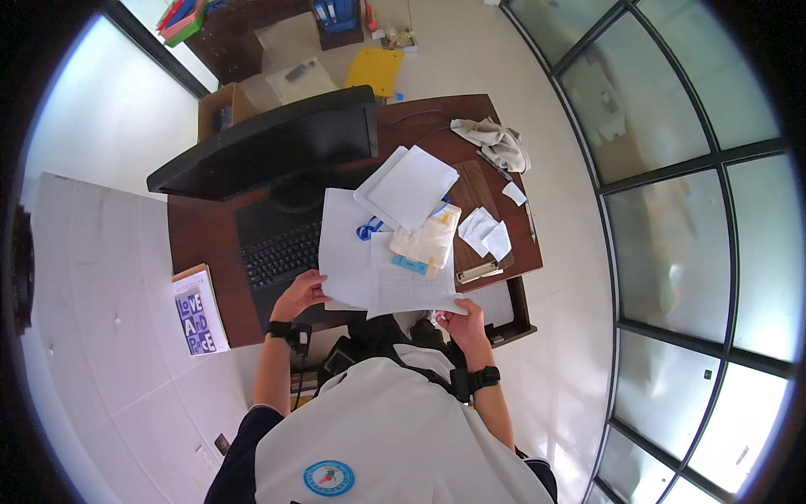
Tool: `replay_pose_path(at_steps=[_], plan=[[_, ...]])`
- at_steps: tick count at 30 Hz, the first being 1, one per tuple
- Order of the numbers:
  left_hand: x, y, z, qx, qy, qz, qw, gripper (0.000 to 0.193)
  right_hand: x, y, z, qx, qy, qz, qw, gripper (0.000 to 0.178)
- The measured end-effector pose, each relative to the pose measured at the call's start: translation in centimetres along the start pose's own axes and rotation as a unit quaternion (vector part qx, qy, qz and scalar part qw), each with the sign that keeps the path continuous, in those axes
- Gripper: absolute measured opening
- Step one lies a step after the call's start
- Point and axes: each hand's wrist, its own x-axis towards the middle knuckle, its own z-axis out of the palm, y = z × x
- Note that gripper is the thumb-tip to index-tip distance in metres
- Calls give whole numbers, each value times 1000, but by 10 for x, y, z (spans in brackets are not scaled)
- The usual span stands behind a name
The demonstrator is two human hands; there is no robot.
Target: Sorting, reviewing, and organizing a stack of papers on a desk and placing them into a desk drawer.
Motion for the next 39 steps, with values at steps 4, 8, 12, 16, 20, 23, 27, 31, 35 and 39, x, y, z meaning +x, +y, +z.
replay_pose_path(at_steps=[4,8,12,16,20,23,27,31,35,39], plan=[[8,5,16,106,7,161,981,34,-2,-2,-4,-103,-12,38,994,33],[23,12,15,144,100,26,984,29,-8,0,9,-160,-4,55,986,32],[30,17,16,237,110,71,963,26,-5,6,-4,-162,-6,75,984,31],[-2,62,38,280,113,99,948,22,15,12,-40,-207,20,69,976,39],[-30,80,24,307,110,101,940,21,17,13,-34,-204,5,93,974,39],[-58,86,30,288,135,96,943,22,15,13,-23,-255,36,104,961,41],[-100,79,36,240,183,106,947,24,23,18,-27,-324,5,130,937,45],[-143,61,55,199,257,111,939,22,27,25,-29,-349,-39,141,926,50],[-185,29,88,182,300,215,911,27,46,38,-60,-363,-80,168,913,50],[-215,-3,149,168,349,268,882,27,44,36,-72,-374,-62,165,910,53]])
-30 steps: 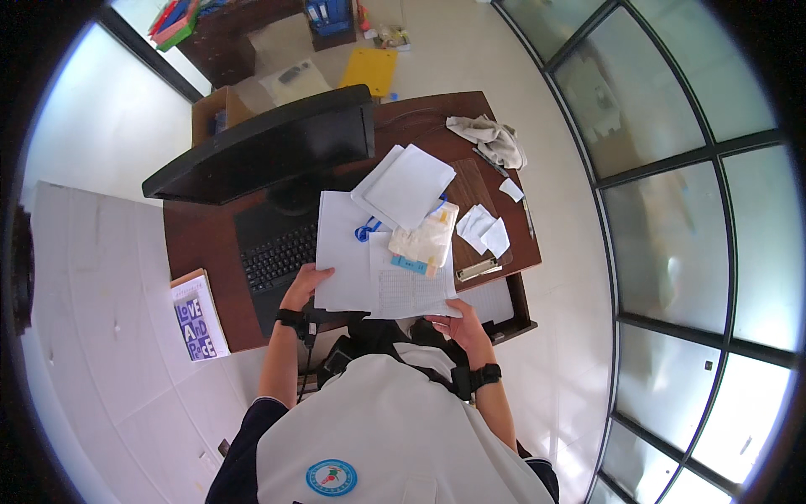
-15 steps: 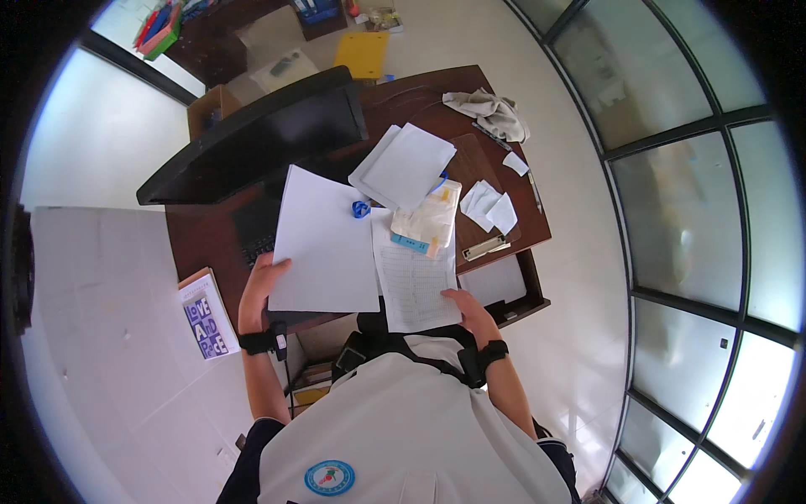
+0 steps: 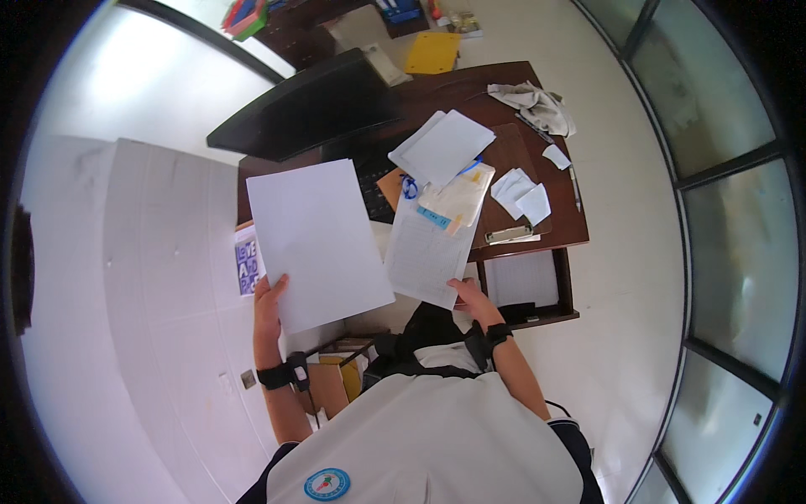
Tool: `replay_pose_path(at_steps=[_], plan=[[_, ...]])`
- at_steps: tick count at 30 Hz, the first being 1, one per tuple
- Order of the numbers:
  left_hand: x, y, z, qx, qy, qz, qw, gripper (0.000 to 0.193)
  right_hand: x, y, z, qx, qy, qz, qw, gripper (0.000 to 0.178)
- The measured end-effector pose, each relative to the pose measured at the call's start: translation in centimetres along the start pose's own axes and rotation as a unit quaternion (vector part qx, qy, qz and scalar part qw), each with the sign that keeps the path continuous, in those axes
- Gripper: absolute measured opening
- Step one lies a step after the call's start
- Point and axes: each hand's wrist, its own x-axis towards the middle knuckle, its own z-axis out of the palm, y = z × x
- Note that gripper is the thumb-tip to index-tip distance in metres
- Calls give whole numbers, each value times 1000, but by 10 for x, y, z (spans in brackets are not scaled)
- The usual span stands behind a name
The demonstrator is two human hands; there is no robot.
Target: Sorting, reviewing, and organizing a stack of papers on a desk and placing them into a desk drawer.
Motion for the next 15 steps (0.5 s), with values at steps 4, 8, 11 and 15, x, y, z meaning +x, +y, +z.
replay_pose_path(at_steps=[4,8,11,15], plan=[[-46,1,19,-51,1,35,998,27,-26,-13,-3,-334,175,-85,922,49],[-73,-3,40,-89,-37,5,995,26,-107,-48,7,-169,-83,-118,975,44],[-73,-13,63,-73,-138,-28,987,28,-142,-63,19,-18,-207,-133,969,40],[-60,-35,92,-52,-303,1,952,36,-153,-47,14,-78,-101,-217,968,37]])
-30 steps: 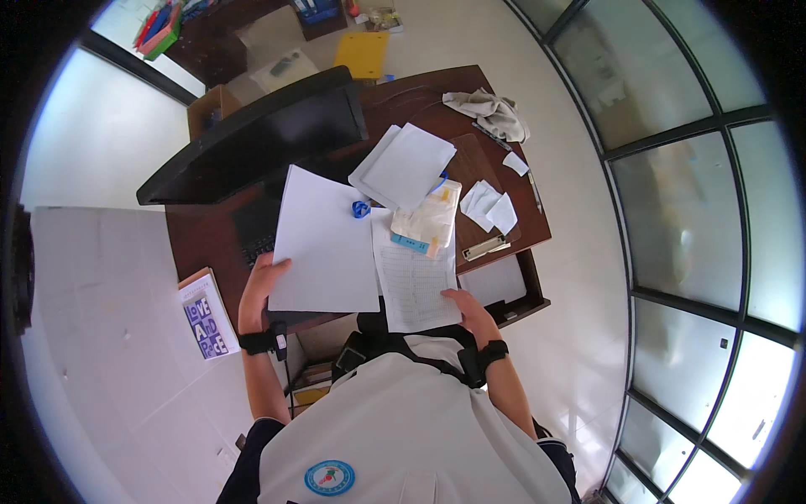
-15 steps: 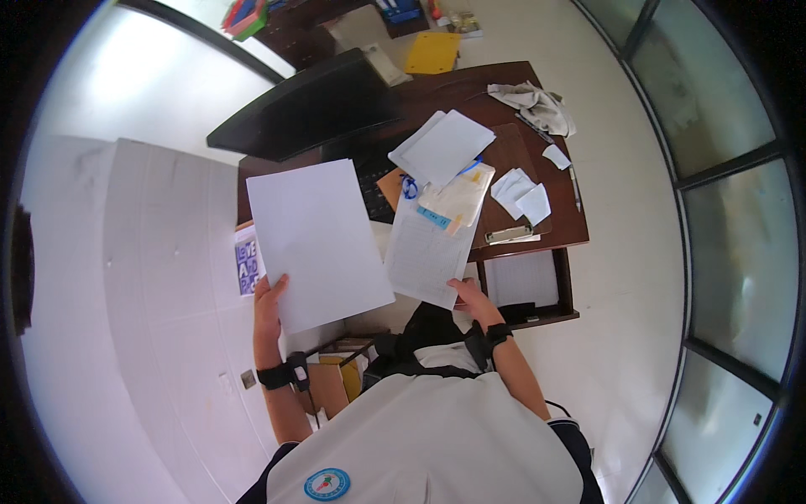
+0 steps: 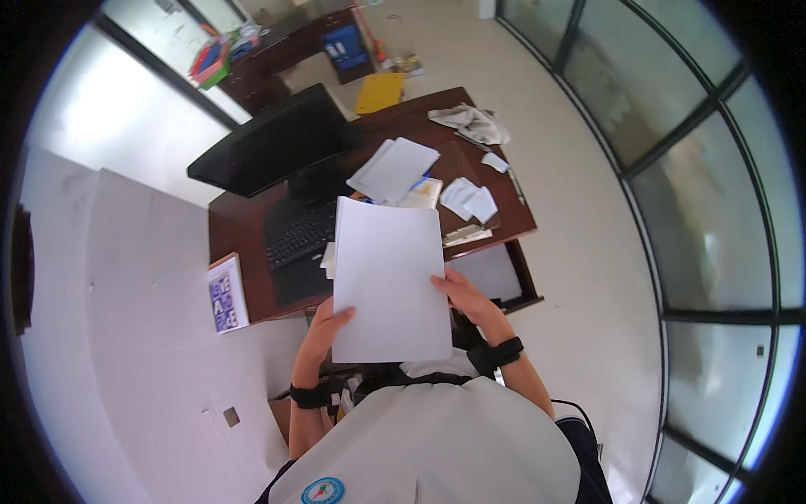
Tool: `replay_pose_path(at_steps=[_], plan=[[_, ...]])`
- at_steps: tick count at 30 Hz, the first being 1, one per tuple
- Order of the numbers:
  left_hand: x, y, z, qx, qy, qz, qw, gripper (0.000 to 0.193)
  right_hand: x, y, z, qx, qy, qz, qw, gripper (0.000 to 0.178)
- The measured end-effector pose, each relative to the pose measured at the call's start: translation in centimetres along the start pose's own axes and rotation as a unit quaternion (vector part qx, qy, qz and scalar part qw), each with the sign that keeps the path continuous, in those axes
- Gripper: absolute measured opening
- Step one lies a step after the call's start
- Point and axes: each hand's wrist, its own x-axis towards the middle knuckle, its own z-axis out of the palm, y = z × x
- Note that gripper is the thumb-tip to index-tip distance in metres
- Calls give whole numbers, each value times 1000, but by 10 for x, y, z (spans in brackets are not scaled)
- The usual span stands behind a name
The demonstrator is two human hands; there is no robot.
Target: Sorting, reviewing, and organizing a stack of papers on a desk and placing them into a desk drawer.
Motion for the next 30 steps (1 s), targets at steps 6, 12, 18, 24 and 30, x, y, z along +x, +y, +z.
replay_pose_path(at_steps=[6,12,18,24,30], plan=[[28,0,14,9,-167,38,985,48,-61,0,3,108,111,-33,987,28],[49,13,42,-234,-168,132,948,73,-89,52,-44,299,148,-30,942,18],[48,13,62,424,-68,355,830,74,-87,61,-54,457,6,38,889,26],[63,-29,84,319,13,315,894,85,-83,61,-87,371,-71,119,918,25],[57,-54,136,122,-89,-22,988,105,-112,7,-111,-39,-50,184,981,17]])
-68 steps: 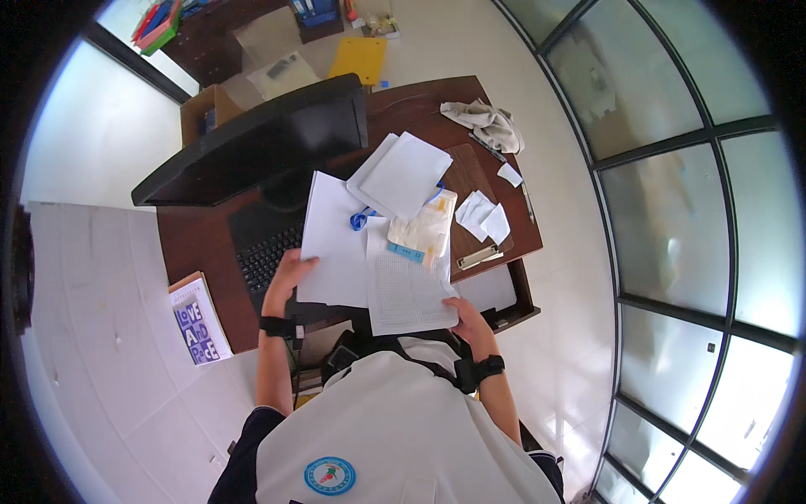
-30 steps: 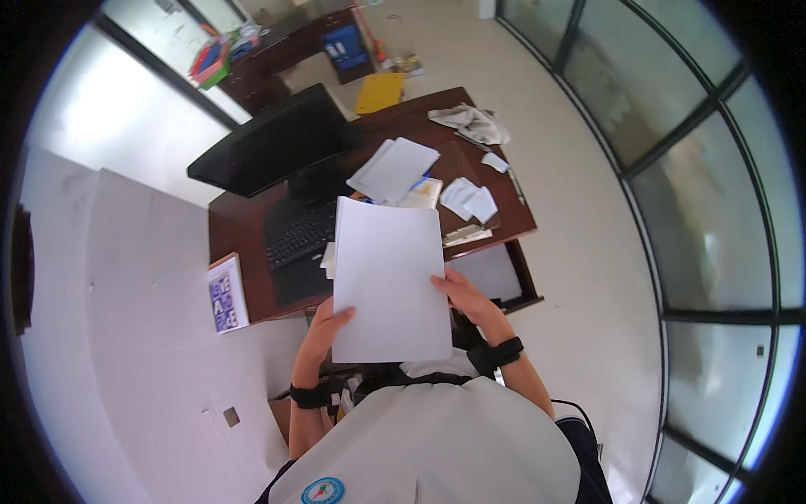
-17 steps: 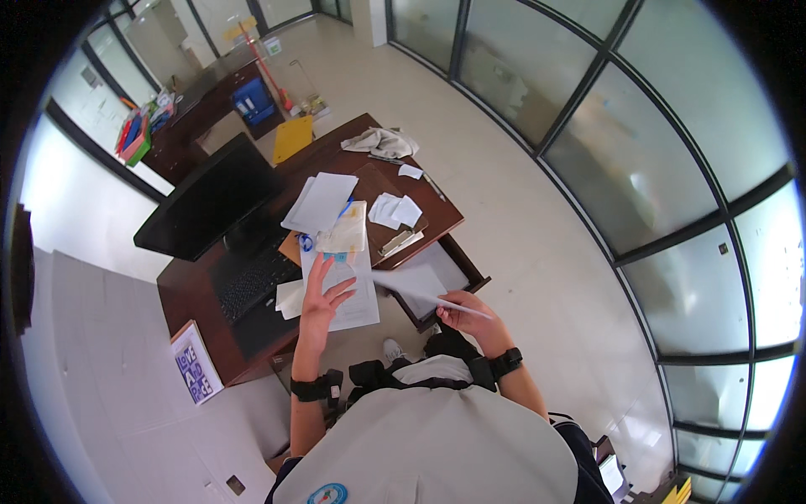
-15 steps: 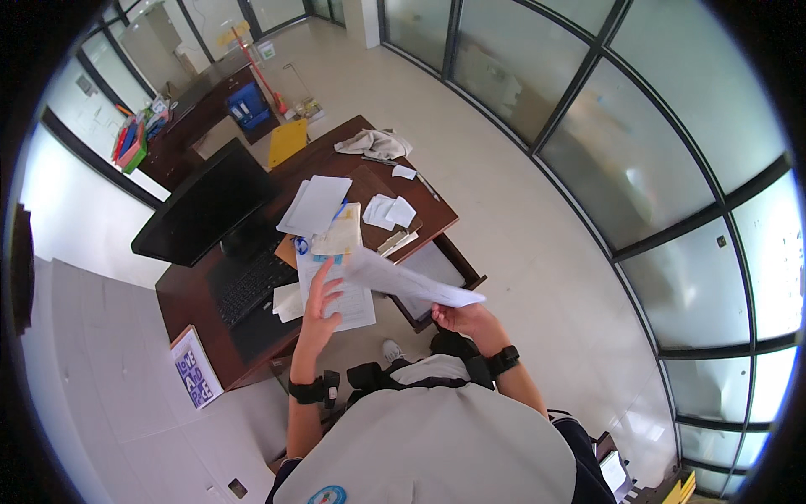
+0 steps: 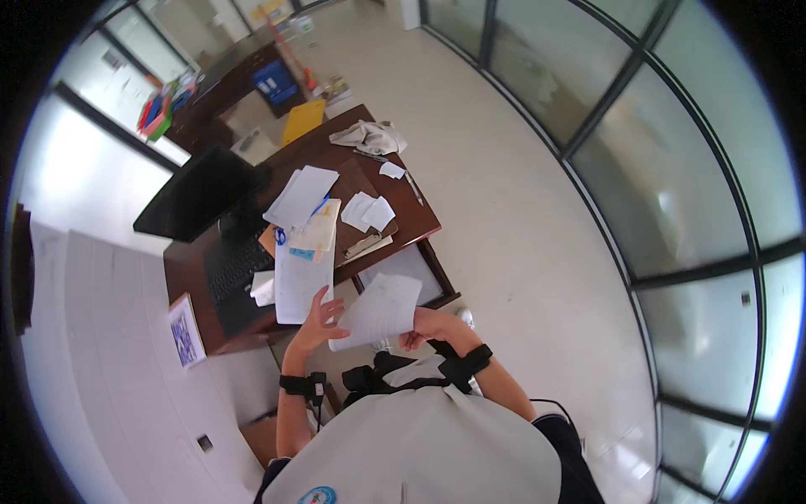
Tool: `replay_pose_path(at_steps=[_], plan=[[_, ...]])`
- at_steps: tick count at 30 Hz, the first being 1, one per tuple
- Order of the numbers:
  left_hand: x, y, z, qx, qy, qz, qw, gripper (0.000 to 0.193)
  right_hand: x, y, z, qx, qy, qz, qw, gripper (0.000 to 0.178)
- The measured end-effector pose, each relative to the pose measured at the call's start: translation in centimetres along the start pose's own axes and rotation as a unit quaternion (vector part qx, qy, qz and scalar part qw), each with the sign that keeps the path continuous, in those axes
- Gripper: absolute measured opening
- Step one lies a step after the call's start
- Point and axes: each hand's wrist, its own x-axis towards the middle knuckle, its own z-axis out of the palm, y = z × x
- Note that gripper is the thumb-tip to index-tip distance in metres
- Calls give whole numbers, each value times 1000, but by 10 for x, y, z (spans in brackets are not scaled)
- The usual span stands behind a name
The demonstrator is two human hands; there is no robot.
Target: Sorting, reviewing, and organizing a stack of papers on a desk and placing them into a desk drawer.
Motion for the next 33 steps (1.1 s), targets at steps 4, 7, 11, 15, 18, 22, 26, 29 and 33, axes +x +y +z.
replay_pose_path(at_steps=[4,7,11,15,18,22,26,29,33], plan=[[-14,-30,36,-42,41,-53,997,109,-30,-7,-29,-146,-104,-15,984,11],[-35,-38,64,-104,81,-68,989,80,-53,-27,-39,-166,-125,-8,978,9],[-55,-32,108,-167,114,-90,975,46,-51,-20,-63,-114,-119,-16,986,16],[-54,-43,123,-167,98,-90,977,35,-50,3,-88,-120,-21,-10,992,21],[-38,-35,136,-186,107,-76,974,32,-41,29,-111,-164,61,-33,984,43],[-5,-64,137,-239,49,-50,969,34,-53,48,-124,-78,126,-87,985,58],[28,-102,150,-212,71,-38,974,36,-47,63,-129,-126,173,-82,973,43],[37,-128,162,-233,75,-59,968,38,-37,64,-130,-125,214,-53,967,36],[32,-136,170,-337,118,-14,934,40,-3,73,-138,-118,230,-103,961,34]])
